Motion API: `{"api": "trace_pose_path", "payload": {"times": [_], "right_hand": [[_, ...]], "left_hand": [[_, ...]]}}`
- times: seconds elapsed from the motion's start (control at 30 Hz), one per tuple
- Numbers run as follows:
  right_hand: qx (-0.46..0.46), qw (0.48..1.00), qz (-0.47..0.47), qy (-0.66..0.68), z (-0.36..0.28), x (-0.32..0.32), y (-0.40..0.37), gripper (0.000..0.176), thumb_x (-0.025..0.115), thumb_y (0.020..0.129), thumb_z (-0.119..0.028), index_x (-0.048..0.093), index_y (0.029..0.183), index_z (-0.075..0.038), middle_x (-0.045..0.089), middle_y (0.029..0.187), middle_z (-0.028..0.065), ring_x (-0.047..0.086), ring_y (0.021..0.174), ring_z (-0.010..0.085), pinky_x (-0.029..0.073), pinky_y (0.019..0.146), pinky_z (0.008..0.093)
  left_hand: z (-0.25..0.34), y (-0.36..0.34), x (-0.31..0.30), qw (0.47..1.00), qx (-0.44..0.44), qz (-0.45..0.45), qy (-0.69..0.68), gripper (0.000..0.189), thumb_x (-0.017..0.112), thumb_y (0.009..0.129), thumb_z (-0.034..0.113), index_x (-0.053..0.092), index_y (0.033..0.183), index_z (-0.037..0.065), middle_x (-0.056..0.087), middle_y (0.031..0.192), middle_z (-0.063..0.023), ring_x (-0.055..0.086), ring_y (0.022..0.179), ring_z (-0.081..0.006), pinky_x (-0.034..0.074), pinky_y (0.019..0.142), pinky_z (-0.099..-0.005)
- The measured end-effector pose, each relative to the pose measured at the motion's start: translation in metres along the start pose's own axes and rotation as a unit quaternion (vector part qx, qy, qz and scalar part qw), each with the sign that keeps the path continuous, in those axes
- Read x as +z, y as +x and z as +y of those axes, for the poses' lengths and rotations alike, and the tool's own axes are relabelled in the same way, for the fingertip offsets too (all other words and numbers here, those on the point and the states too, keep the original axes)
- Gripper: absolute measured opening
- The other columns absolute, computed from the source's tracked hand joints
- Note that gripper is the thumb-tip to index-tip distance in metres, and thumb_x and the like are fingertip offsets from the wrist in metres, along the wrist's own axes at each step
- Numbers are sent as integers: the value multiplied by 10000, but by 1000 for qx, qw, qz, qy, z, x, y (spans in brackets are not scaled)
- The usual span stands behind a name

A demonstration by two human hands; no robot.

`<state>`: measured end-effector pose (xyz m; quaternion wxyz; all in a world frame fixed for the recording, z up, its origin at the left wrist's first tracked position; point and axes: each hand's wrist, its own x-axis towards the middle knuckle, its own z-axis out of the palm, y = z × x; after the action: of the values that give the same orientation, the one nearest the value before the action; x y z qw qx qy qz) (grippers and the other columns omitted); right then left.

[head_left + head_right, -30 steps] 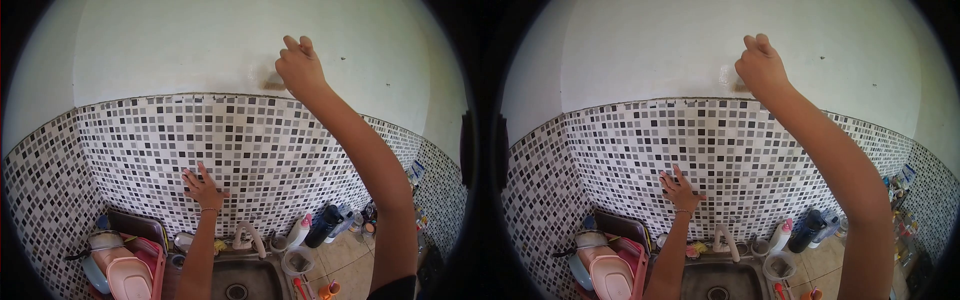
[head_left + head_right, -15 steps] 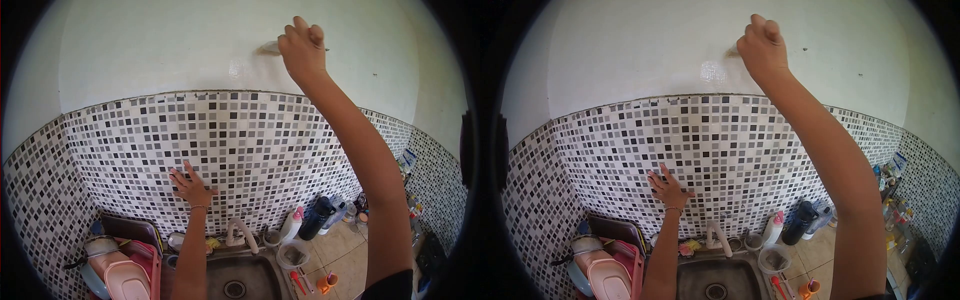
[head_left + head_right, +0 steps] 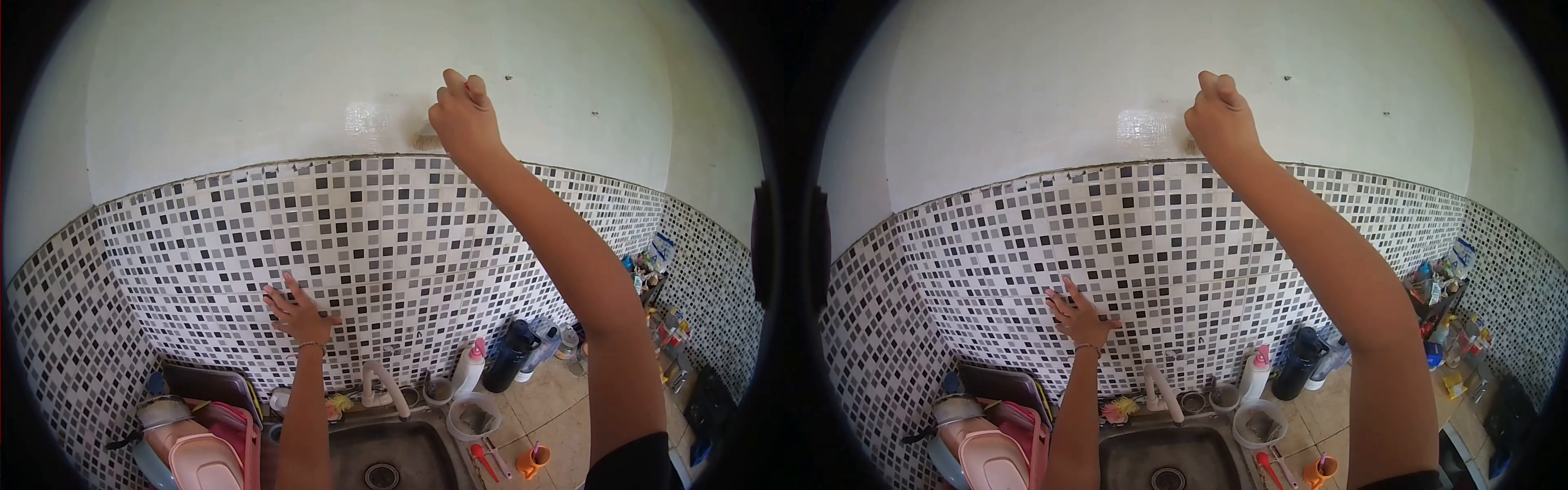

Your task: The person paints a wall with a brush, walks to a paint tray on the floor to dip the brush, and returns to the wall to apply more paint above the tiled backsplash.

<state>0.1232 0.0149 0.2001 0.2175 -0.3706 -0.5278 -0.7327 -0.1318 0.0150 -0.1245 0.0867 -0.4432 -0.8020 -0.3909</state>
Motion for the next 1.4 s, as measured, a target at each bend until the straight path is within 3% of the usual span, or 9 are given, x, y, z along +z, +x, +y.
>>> {"api": "trace_pose_path", "payload": {"times": [0.1,0.3,0.4,0.53,0.63,0.8,0.93,1.2,1.4], "right_hand": [[20,1000,-20,-7,-1,16,4,63,704,637,-169,673,615,-218,561,678,-30,448,1008,187,205,956,378],[190,968,159,33,19,33,4,164,692,600,-98,594,548,-219,522,692,-66,453,963,159,202,849,430],[213,965,136,72,34,21,-11,142,718,632,-111,614,574,-189,531,699,-85,496,921,121,212,806,416],[195,948,214,136,30,14,-27,247,694,522,-45,507,504,-204,474,651,-58,472,921,149,196,799,408],[188,938,229,179,19,-1,-25,209,685,541,-48,539,523,-197,487,653,-50,481,934,154,206,827,411],[68,966,189,164,-2,-11,9,156,677,584,-73,570,555,-183,484,644,-22,472,918,173,240,889,385],[-8,980,156,125,-24,-21,33,153,683,593,-89,553,572,-167,481,653,-15,466,926,169,252,900,359],[-35,987,102,118,-52,-44,62,140,700,591,-109,575,567,-168,492,649,-18,461,948,181,251,933,359],[-41,990,111,74,-67,-46,69,133,701,595,-109,586,556,-163,511,651,-22,461,930,176,253,935,336]], "left_hand": [[2,-4,-1,1000,-4,14,-14,1547,965,424,406,-85,1542,208,-123,1553,-309,-5,1438,-508,239,1029,-737],[5,1,-5,999,-23,-42,4,1556,962,453,409,-136,1531,174,-168,1529,-339,-30,1435,-513,215,1045,-725],[5,7,-3,998,-30,-59,25,1558,958,476,414,-170,1521,163,-199,1520,-341,-59,1436,-510,213,1056,-711],[10,8,-5,993,-51,-87,55,1572,947,501,437,-233,1499,151,-248,1511,-331,-103,1431,-512,247,1064,-678],[10,11,-9,991,-45,-119,50,1595,945,509,446,-280,1474,109,-288,1476,-363,-149,1403,-552,219,1069,-678],[6,10,-11,991,-19,-136,5,1601,941,522,445,-303,1452,59,-325,1433,-402,-224,1356,-592,124,1088,-686],[2,10,-4,993,-20,-104,42,1536,917,544,485,-239,1496,145,-280,1498,-329,-166,1415,-517,342,972,-737],[1,14,-12,986,-22,-162,30,1554,919,533,494,-255,1490,143,-313,1480,-336,-205,1403,-520,313,963,-756],[-1,12,-12,988,-5,-147,38,1488,892,560,524,-192,1517,176,-239,1508,-344,-139,1409,-544,319,917,-791]]}}
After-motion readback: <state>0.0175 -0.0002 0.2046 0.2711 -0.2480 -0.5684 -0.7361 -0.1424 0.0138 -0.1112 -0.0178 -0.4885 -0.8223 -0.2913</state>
